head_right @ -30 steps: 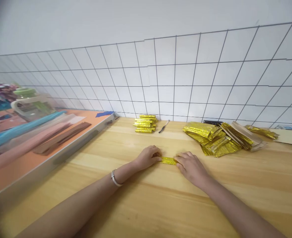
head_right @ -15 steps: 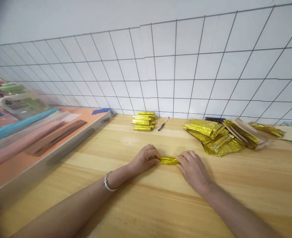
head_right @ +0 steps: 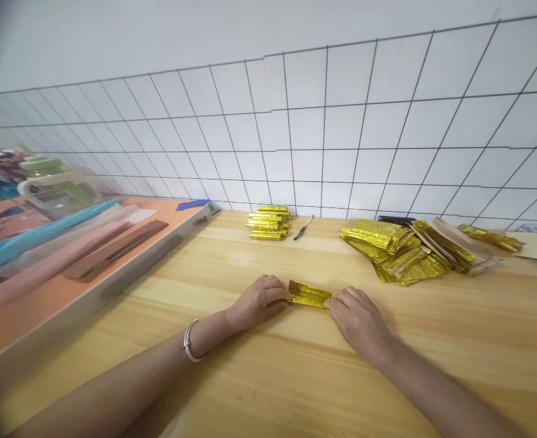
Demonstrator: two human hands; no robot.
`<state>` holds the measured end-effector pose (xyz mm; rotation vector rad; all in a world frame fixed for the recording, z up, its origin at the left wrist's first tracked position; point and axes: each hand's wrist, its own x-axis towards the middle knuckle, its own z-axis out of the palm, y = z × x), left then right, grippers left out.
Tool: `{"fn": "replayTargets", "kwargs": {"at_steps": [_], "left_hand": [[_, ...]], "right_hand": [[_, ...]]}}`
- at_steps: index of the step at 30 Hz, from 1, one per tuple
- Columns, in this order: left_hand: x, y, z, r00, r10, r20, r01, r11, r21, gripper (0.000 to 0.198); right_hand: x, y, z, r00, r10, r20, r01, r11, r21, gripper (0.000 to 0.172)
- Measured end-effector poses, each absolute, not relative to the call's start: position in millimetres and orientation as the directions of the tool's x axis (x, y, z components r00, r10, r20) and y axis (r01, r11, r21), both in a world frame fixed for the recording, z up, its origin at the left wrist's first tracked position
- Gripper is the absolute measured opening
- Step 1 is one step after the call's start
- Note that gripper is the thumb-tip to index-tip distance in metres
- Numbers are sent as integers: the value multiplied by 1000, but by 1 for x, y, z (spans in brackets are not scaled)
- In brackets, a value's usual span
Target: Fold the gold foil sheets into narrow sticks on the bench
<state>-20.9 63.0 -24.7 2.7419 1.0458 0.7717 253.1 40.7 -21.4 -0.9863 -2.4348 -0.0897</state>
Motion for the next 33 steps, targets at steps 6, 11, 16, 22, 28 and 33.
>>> {"fn": "replayTargets", "kwargs": {"at_steps": [6, 11, 16, 22, 28, 33], "left_hand": [[-24, 65, -28, 639, 655, 404, 578, -755, 310, 21], [-23, 64, -22, 696, 626, 350, 558, -780, 285, 21], [-22, 57, -18, 722, 618, 311, 551, -785, 281, 23], [-20, 56, -19, 716, 631, 298, 569, -775, 274, 23], [-16, 56, -22, 651, 685, 326, 571, -725, 385, 18], [-8, 52, -20, 548, 788, 279, 627, -608, 487, 17]], "right_hand": [[257, 35, -27, -608, 644, 464, 642, 743, -191, 15], [258, 27, -21, -574, 720, 389, 674, 686, -275, 17], [260, 24, -24, -538, 753, 378, 690, 651, -316, 17], [260, 27, -25, -525, 768, 366, 693, 635, -341, 17], [263, 31, -27, -487, 828, 279, 699, 561, -444, 17], [260, 32, -21, -450, 864, 227, 722, 501, -478, 20]]}}
